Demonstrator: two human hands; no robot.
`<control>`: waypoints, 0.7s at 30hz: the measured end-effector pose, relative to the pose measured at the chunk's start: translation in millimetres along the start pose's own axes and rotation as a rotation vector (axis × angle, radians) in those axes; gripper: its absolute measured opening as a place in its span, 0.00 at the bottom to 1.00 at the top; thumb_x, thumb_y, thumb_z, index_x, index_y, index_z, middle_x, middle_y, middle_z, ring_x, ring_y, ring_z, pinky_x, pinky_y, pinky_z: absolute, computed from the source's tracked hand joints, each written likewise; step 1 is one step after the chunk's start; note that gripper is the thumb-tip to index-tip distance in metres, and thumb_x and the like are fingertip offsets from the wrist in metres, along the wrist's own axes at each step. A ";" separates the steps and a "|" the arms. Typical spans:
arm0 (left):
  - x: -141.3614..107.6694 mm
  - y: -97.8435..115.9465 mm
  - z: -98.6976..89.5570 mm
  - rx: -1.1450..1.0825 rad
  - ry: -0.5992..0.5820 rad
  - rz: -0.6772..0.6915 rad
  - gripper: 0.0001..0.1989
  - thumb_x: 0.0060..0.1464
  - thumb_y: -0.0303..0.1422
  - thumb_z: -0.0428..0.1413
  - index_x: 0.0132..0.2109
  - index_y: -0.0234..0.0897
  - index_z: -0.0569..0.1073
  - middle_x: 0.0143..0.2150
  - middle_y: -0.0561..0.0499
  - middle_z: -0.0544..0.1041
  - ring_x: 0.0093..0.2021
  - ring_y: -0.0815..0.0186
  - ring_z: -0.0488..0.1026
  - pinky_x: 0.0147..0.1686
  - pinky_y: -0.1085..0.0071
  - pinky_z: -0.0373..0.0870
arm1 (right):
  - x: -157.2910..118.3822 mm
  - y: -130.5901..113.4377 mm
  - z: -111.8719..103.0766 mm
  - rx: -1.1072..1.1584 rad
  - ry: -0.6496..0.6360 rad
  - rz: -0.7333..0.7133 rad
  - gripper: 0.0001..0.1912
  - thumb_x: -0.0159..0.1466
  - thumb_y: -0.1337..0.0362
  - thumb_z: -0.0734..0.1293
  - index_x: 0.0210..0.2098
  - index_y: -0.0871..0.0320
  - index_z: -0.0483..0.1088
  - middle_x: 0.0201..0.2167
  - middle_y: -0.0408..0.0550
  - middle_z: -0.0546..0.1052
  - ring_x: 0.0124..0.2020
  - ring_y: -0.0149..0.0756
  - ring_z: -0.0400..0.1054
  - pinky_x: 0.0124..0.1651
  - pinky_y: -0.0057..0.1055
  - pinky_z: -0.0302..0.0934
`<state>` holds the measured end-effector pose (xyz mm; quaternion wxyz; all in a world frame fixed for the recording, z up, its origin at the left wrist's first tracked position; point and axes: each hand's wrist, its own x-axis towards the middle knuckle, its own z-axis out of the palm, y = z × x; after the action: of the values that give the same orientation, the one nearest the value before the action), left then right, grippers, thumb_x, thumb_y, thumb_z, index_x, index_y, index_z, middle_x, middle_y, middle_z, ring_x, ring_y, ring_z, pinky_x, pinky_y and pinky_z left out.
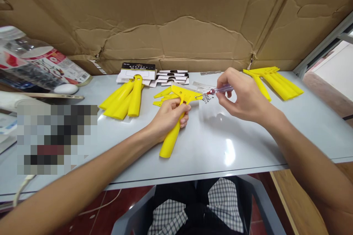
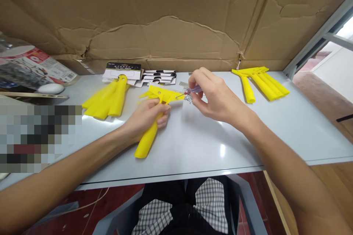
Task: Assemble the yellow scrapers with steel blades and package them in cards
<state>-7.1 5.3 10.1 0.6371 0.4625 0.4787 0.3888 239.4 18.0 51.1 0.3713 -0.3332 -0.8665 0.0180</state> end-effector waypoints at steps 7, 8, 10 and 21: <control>0.0 0.7 0.5 0.008 0.004 -0.002 0.13 0.56 0.29 0.61 0.29 0.39 0.65 0.18 0.57 0.64 0.17 0.72 0.60 0.19 0.76 0.59 | -3.2 -3.4 -1.6 -0.046 -0.021 0.068 0.04 0.73 0.61 0.67 0.42 0.53 0.69 0.28 0.42 0.76 0.28 0.36 0.70 0.34 0.36 0.60; 0.5 0.2 0.1 0.009 0.004 0.000 0.13 0.56 0.29 0.61 0.29 0.39 0.65 0.18 0.57 0.64 0.17 0.72 0.60 0.19 0.76 0.59 | -3.7 -4.4 -2.2 -0.048 -0.040 0.079 0.03 0.72 0.62 0.68 0.43 0.53 0.68 0.27 0.41 0.75 0.27 0.36 0.69 0.34 0.35 0.59; 1.4 -1.0 -0.9 0.010 -0.001 0.003 0.13 0.57 0.29 0.61 0.29 0.40 0.65 0.18 0.57 0.64 0.17 0.72 0.60 0.19 0.76 0.59 | -4.1 -6.0 -4.0 -0.050 -0.086 0.106 0.05 0.70 0.64 0.68 0.45 0.53 0.68 0.27 0.41 0.77 0.26 0.36 0.70 0.33 0.34 0.57; -0.5 1.8 1.5 0.038 0.007 0.003 0.13 0.55 0.29 0.61 0.28 0.40 0.64 0.18 0.58 0.63 0.17 0.72 0.61 0.19 0.75 0.59 | -1.9 -6.4 -9.2 -0.233 -0.112 0.186 0.07 0.71 0.56 0.69 0.45 0.51 0.70 0.21 0.40 0.73 0.22 0.38 0.66 0.31 0.35 0.50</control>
<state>-5.8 5.0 12.2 0.6259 0.4736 0.4877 0.3823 242.7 9.9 58.3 0.2781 -0.4513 -0.8474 -0.0296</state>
